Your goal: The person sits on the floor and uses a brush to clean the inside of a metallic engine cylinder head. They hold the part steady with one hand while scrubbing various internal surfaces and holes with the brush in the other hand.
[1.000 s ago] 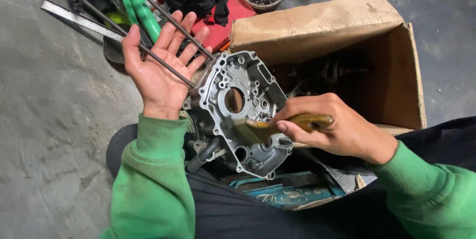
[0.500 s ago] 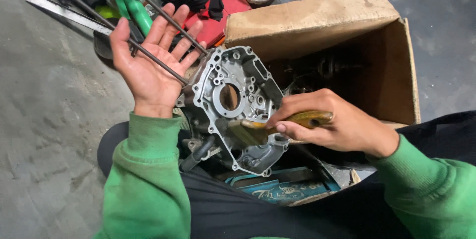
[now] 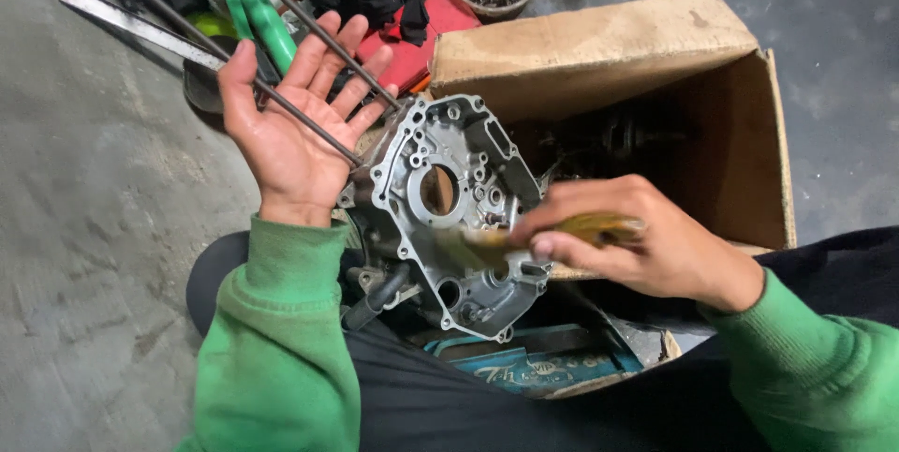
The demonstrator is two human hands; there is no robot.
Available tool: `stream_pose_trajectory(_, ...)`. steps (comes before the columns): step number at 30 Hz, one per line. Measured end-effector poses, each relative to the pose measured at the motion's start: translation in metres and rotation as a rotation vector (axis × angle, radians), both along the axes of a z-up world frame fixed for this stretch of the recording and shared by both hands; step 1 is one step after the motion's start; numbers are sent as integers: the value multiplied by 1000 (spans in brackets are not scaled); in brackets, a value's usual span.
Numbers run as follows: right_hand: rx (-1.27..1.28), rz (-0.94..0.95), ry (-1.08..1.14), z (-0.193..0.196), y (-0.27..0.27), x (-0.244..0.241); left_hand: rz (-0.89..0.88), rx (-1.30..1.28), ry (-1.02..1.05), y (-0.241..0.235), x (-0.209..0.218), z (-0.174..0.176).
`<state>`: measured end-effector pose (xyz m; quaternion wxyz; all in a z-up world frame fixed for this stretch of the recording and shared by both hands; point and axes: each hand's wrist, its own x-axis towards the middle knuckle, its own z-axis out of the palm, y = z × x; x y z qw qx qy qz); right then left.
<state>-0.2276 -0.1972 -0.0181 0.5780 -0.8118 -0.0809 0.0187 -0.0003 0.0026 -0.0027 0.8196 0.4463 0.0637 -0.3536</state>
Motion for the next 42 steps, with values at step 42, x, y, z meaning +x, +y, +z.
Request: stream_pose_trajectory(42, 231, -613, -15, -5, 0, 6, -181, -150, -163, 1, -10, 5)
